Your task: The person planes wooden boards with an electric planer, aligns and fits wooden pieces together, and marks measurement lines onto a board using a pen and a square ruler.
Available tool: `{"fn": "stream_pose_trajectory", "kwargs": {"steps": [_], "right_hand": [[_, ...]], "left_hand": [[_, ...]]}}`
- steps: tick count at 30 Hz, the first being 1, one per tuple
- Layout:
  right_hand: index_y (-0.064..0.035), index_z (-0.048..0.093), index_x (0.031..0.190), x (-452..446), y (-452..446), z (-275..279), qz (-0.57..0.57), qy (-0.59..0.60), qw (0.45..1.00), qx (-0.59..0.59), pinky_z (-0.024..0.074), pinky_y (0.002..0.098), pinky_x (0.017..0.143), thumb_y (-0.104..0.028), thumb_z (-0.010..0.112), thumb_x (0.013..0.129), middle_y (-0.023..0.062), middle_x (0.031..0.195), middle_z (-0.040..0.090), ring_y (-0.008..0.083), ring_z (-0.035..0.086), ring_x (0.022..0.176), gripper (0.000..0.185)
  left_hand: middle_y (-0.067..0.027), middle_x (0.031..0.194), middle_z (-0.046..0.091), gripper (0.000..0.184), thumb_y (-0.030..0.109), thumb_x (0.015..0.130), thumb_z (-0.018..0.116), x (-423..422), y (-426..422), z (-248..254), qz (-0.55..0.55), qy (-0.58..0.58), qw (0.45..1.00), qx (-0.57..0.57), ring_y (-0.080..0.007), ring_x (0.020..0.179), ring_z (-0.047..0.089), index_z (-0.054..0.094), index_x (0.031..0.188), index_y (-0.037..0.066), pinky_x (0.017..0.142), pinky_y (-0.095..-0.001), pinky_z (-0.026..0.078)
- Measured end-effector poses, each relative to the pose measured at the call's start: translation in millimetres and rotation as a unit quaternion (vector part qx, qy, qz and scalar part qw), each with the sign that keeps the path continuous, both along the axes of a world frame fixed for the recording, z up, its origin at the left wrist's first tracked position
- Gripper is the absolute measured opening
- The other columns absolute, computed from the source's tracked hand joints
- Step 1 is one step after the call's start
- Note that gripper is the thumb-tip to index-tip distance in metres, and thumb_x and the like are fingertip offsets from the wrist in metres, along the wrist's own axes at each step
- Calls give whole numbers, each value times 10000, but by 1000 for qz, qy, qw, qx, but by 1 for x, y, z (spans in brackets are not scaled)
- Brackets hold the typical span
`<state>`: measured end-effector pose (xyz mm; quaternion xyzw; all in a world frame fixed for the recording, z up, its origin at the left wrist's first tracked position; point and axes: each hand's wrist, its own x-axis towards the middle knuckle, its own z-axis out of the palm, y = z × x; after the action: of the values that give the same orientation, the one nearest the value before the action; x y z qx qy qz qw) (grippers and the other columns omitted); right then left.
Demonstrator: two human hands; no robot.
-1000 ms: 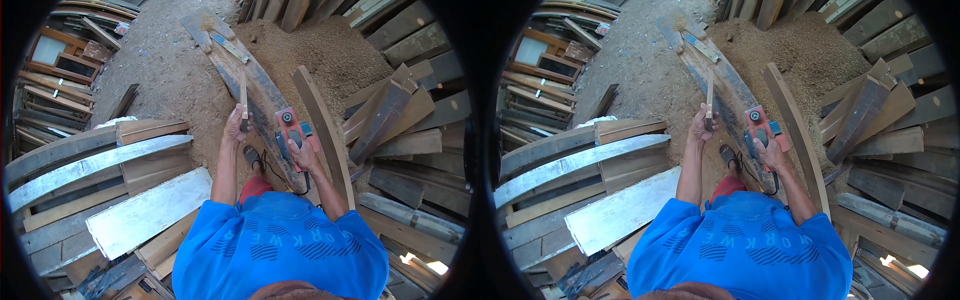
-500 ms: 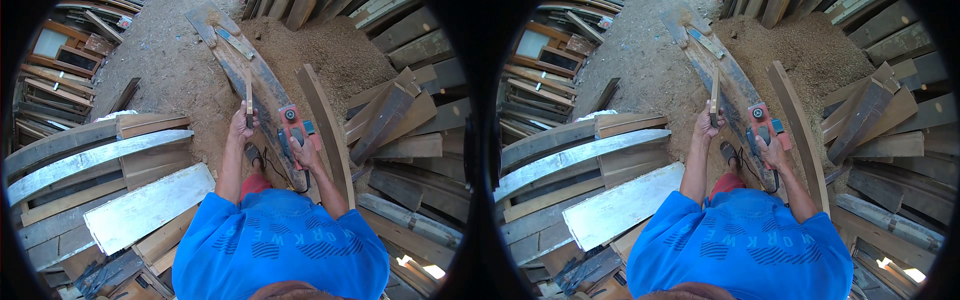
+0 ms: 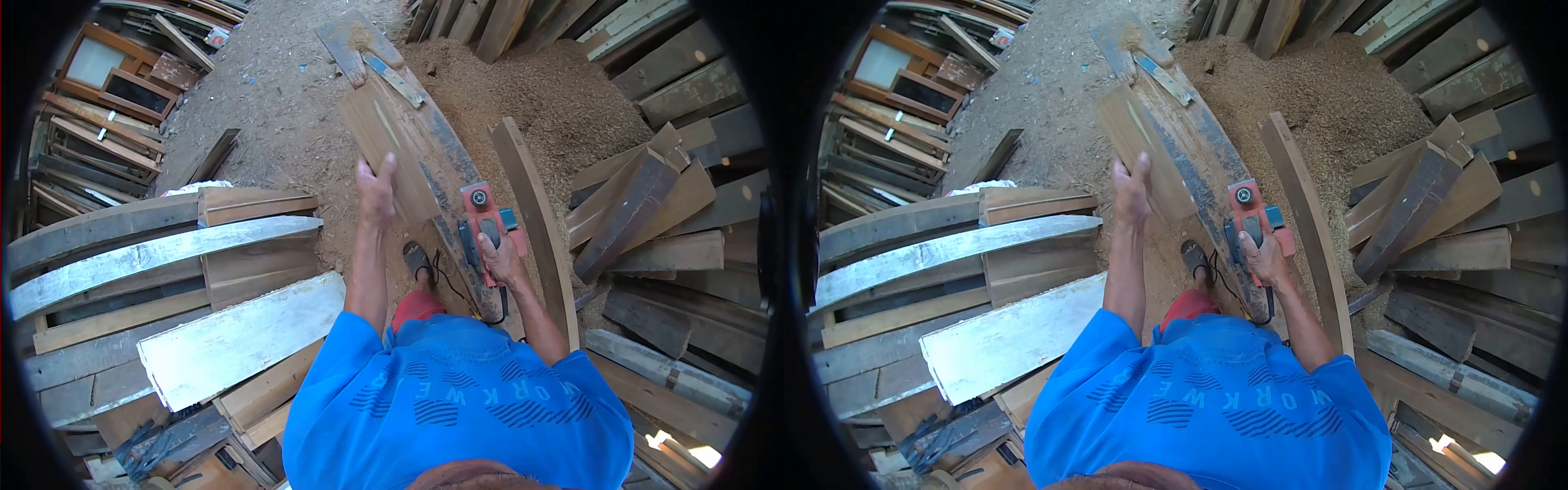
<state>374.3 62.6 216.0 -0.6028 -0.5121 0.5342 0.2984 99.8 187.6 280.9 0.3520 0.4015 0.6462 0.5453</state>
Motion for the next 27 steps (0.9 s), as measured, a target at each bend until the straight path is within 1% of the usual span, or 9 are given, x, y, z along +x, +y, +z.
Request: {"fn": "stream_pose_trajectory", "kwargs": {"steps": [2, 5, 8, 11, 14, 17, 23, 25, 27], "right_hand": [[-36, 568, 926, -1, 0, -1, -4, 4, 1000, 7, 427, 324, 448, -617, 574, 975, 1, 599, 509, 124, 524, 490, 584], [-40, 570, 914, 0, -3, -7, -17, -4, 1000, 26, 418, 315, 435, -613, 571, 979, -6, 595, 498, 115, 513, 482, 577], [-49, 567, 888, 3, -3, -11, -18, 11, 999, 30, 413, 306, 429, -606, 573, 981, -12, 598, 498, 106, 505, 478, 565], [-63, 555, 853, 5, -4, -10, -19, 37, 999, -7, 409, 295, 427, -608, 586, 976, -20, 603, 500, 97, 501, 479, 559], [-75, 545, 830, 10, -6, -22, -25, 59, 997, -35, 406, 286, 424, -616, 602, 965, -26, 605, 501, 92, 498, 476, 560], [-82, 545, 820, 12, -6, -18, -28, 75, 994, -70, 409, 282, 422, -623, 613, 956, -26, 605, 505, 91, 504, 476, 562], [-78, 568, 842, 17, -4, -18, -26, 67, 996, -59, 428, 286, 439, -631, 619, 945, -15, 613, 534, 96, 534, 493, 565], [-68, 594, 894, 19, -6, -16, -39, 95, 992, -76, 440, 303, 456, -655, 612, 935, -11, 616, 530, 100, 539, 513, 589], [-72, 595, 891, 18, -6, -16, -43, 83, 993, -77, 440, 288, 460, -658, 612, 934, -17, 626, 533, 86, 537, 517, 588]], "left_hand": [[-115, 1260, 604, 603, 111, 934, 719, -4, 22, -3, 39, -25, 999, 20, -200, 1125, 612, 389, 1428, 7, 997, -373, 515], [-95, 1242, 610, 525, 89, 944, 700, -1, 32, 7, 52, -49, 996, 52, -186, 1121, 612, 436, 1393, 25, 969, -361, 529], [-58, 1183, 638, 425, 112, 955, 708, 1, 27, 9, 48, -82, 994, 60, -180, 1078, 629, 505, 1323, 45, 937, -340, 540], [-37, 1079, 659, 413, 296, 972, 719, 5, 11, 21, 30, -115, 992, 47, -185, 976, 654, 548, 1263, 57, 853, -351, 564], [-34, 857, 634, 471, 471, 972, 660, 7, -4, 31, -49, -220, 974, 23, -173, 749, 617, 604, 1223, 75, 668, -348, 531], [-27, 793, 585, 532, 560, 965, 606, 15, -10, 41, -67, -229, 971, -14, -168, 667, 564, 611, 1215, 90, 599, -321, 477], [-34, 796, 589, 540, 550, 989, 573, 22, -16, 38, -101, -195, 976, -2, -177, 646, 571, 606, 1240, 72, 586, -332, 476], [-35, 787, 579, 571, 579, 990, 548, 22, -17, 37, -136, -223, 965, 4, -172, 644, 570, 603, 1246, 71, 592, -324, 473], [-36, 778, 568, 578, 580, 1001, 530, 23, -18, 35, -176, -257, 950, 13, -168, 639, 567, 598, 1255, 66, 597, -317, 468]]}}
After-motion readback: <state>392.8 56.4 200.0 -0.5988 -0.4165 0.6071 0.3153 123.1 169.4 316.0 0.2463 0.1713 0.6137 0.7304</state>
